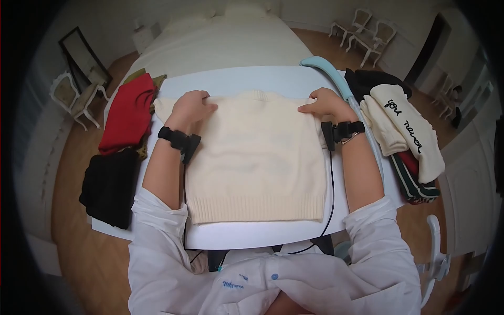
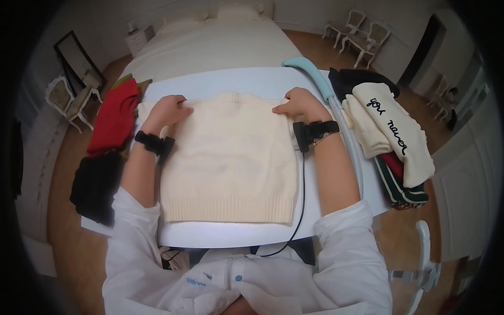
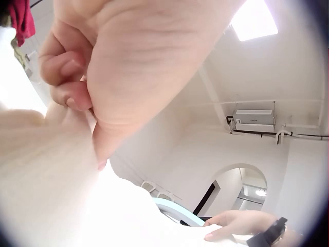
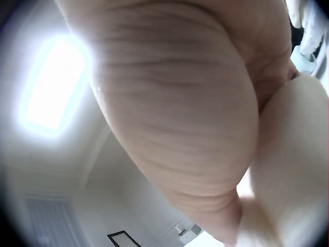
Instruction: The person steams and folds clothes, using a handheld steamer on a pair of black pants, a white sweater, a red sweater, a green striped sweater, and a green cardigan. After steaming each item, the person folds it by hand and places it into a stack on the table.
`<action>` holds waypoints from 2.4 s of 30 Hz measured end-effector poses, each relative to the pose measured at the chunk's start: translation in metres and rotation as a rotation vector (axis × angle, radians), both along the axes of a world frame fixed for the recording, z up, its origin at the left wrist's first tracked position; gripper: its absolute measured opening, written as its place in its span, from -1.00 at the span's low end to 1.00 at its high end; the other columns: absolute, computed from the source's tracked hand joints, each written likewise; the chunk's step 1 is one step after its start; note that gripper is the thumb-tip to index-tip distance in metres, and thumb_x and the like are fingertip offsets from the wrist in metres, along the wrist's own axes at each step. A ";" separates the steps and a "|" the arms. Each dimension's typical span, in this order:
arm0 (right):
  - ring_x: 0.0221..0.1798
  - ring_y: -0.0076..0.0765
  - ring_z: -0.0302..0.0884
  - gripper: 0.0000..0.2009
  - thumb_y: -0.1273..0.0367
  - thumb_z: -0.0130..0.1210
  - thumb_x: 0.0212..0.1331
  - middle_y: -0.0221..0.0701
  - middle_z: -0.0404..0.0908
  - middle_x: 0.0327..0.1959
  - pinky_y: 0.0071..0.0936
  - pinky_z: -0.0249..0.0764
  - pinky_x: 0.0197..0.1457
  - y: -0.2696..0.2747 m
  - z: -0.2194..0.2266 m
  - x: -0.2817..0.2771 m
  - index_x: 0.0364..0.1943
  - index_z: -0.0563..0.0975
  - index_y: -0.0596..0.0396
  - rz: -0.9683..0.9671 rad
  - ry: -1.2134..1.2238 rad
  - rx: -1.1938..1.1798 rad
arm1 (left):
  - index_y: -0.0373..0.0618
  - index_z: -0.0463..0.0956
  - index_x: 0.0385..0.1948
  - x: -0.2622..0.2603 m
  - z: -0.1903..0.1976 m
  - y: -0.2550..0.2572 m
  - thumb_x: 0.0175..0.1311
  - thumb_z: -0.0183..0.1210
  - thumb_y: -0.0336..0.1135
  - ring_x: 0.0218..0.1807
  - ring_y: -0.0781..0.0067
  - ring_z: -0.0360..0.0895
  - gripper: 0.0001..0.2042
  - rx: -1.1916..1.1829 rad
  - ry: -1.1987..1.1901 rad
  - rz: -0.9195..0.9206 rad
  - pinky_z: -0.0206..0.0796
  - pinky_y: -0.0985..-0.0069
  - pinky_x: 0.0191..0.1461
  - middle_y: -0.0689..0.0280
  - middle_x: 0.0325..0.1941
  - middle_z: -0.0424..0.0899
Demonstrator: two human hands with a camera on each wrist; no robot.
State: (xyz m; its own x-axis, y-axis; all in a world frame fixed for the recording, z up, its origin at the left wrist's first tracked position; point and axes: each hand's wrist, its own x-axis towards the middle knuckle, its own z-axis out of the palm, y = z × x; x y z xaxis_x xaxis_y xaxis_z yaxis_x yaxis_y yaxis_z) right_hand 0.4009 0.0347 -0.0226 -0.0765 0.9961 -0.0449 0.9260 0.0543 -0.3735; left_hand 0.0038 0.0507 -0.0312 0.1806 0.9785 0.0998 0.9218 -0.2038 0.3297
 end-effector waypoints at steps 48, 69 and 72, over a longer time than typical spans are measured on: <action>-0.05 -0.60 0.64 -0.66 0.48 0.27 0.25 -0.48 0.69 -0.09 -0.61 0.54 0.09 -0.109 0.126 -0.026 0.11 0.57 0.11 0.527 1.133 0.410 | -0.03 0.41 -0.23 -0.005 0.136 -0.120 0.32 0.32 -0.31 -0.33 0.77 0.44 -0.79 0.159 -1.088 -0.401 0.23 0.78 -0.28 0.50 -0.35 0.50; -0.04 -0.50 0.63 -0.80 0.49 0.32 0.21 -0.42 0.74 -0.10 -0.55 0.53 0.12 -0.042 0.060 -0.033 -0.10 0.65 0.20 0.498 0.185 -0.061 | -0.09 0.52 0.11 -0.022 0.070 -0.033 0.05 0.44 -0.50 0.03 0.30 0.68 -0.48 -0.449 -0.043 -0.233 0.50 0.42 0.10 0.13 0.11 0.75; -0.10 -0.47 0.63 -0.74 0.40 0.41 0.13 -0.39 0.74 -0.17 -0.53 0.53 0.02 -0.045 0.052 -0.042 -0.11 0.68 0.19 0.533 0.085 -0.186 | -0.02 0.54 0.24 -0.011 0.044 -0.019 -0.06 0.57 -0.29 -0.04 0.22 0.72 -0.31 -0.484 0.046 -0.293 0.53 0.37 0.05 0.18 0.08 0.78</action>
State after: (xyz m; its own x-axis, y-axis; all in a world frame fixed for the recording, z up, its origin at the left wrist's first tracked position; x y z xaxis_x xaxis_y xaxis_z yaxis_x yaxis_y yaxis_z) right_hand 0.3590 -0.0102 0.0295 -0.5772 0.7948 -0.1873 0.7549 0.4320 -0.4934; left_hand -0.0075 0.0312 0.0127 0.4447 0.8191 -0.3623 0.8653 -0.2885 0.4099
